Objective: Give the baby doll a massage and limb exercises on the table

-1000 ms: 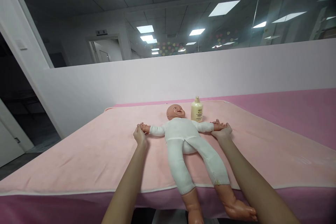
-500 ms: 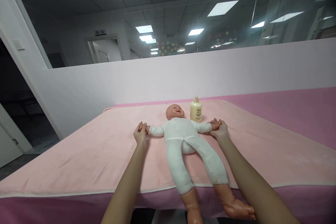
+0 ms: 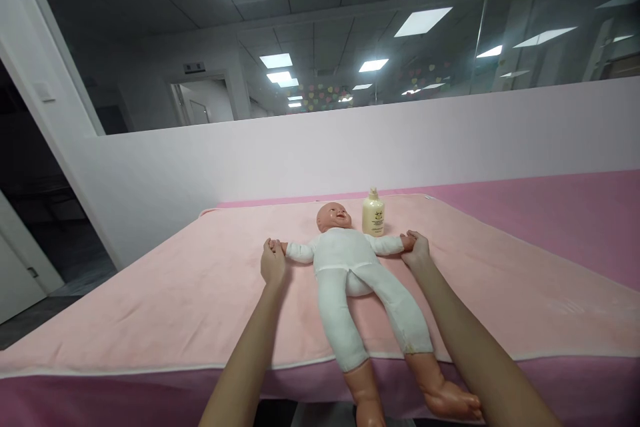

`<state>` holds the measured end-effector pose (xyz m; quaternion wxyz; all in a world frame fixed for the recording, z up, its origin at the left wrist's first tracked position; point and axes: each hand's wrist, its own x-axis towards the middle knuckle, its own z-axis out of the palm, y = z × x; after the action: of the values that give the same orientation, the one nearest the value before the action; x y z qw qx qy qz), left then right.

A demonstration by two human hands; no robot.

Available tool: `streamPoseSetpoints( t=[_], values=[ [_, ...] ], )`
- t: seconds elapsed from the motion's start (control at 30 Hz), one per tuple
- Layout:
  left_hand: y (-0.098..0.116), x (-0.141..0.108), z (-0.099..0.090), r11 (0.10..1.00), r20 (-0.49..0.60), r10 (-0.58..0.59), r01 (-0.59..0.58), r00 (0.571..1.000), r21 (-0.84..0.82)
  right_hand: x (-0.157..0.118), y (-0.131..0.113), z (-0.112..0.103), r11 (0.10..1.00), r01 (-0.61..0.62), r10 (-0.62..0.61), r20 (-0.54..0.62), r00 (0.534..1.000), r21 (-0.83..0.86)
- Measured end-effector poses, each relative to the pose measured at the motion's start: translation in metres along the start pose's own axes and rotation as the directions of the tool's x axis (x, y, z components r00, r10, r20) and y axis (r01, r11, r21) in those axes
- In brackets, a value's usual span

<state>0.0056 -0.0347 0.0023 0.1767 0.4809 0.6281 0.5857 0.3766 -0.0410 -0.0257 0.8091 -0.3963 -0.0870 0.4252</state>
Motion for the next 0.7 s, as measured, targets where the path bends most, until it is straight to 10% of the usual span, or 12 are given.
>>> streamPoseSetpoints(
  t=[0.1,0.23,0.53,0.7],
  values=[
    [0.0,-0.003,-0.005,0.962,0.005,0.068,-0.066,0.998,0.266,-0.004,0.0,-0.002,0.919,0.257,-0.323,-0.194,0.926,-0.301],
    [-0.003,0.0,-0.008,0.885,0.11,0.058,-0.102,0.992,0.455,-0.008,-0.002,-0.014,0.805,0.418,-0.515,-0.146,0.844,-0.422],
    [-0.003,-0.001,-0.009,0.798,0.159,0.093,-0.169,0.983,0.578,-0.053,-0.008,-0.031,0.633,0.479,-0.538,0.099,0.837,-0.608],
    [0.003,-0.007,-0.004,0.671,0.144,0.429,-0.421,0.892,0.611,-0.115,-0.015,-0.06,0.886,0.287,-0.236,0.178,0.955,-0.363]
  ],
)
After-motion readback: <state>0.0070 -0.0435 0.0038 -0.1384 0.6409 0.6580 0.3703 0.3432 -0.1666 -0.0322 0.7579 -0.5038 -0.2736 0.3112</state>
